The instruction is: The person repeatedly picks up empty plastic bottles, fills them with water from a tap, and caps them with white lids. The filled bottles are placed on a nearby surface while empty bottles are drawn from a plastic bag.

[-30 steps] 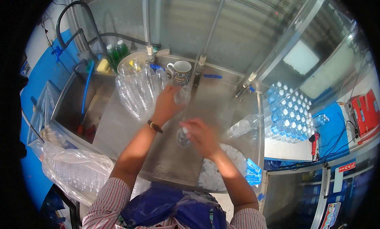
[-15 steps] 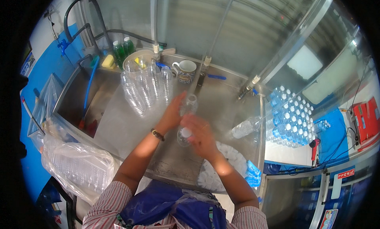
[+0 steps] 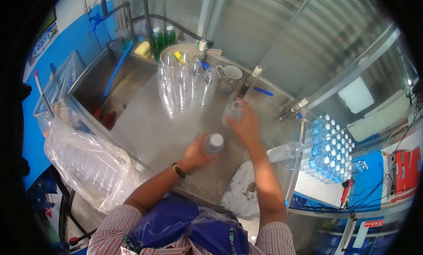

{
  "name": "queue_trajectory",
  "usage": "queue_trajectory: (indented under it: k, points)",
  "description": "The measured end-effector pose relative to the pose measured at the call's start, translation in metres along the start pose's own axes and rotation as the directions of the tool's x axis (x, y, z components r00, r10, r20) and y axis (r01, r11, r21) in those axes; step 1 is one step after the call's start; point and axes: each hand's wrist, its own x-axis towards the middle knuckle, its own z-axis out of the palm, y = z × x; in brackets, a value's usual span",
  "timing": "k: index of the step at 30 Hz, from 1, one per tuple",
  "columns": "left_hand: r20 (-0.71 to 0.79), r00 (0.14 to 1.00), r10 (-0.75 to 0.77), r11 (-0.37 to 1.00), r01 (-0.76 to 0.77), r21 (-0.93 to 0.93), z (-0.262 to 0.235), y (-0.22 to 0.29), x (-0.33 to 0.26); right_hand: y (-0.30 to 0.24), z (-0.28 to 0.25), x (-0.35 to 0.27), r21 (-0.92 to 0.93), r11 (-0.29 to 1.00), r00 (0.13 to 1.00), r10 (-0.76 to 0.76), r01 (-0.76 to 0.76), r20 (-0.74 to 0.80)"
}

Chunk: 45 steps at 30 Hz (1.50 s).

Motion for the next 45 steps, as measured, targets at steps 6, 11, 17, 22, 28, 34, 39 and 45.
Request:
queue_trajectory:
  k: [6,11,17,22,28,34,39,45]
  points:
    - [-0.239,0.956,-0.168,0.984,0.148,-0.101,-0.057,-0.029,0.017,-0.004,0.0,-0.005,-0.03,0.999,0.996,0.034,-0.031,0.078]
    - [-0.313,0.947,-0.079,0.993,0.048,-0.104,-0.064,-0.033,0.023,-0.008,0.004,-0.006,-0.221,0.96,0.955,0.215,-0.169,0.203]
    - [-0.263,0.959,-0.103,0.99,0.074,-0.117,-0.064,-0.036,0.022,-0.014,0.002,-0.003,-0.223,0.953,0.94,0.255,-0.205,0.228]
    - [-0.262,0.956,-0.131,0.988,0.106,-0.109,-0.064,-0.037,0.023,-0.015,0.005,-0.003,-0.044,0.995,0.994,-0.097,0.095,-0.042]
    - [-0.327,0.945,-0.017,0.992,-0.025,-0.124,-0.063,-0.038,0.023,0.015,0.002,-0.007,0.326,0.685,0.747,0.507,-0.652,0.43]
    - [-0.323,0.944,-0.06,0.994,0.027,-0.106,-0.062,-0.038,0.023,0.067,0.036,-0.052,0.488,-0.431,0.41,0.266,-0.759,0.873]
    - [-0.295,0.951,-0.093,0.99,0.058,-0.127,-0.062,-0.037,0.023,0.074,0.023,-0.06,0.333,-0.666,0.374,0.086,-0.667,0.923]
    - [-0.318,0.943,-0.102,0.991,0.067,-0.119,-0.058,-0.038,0.019,0.018,-0.023,-0.041,0.615,-0.043,0.586,0.259,-0.787,0.768]
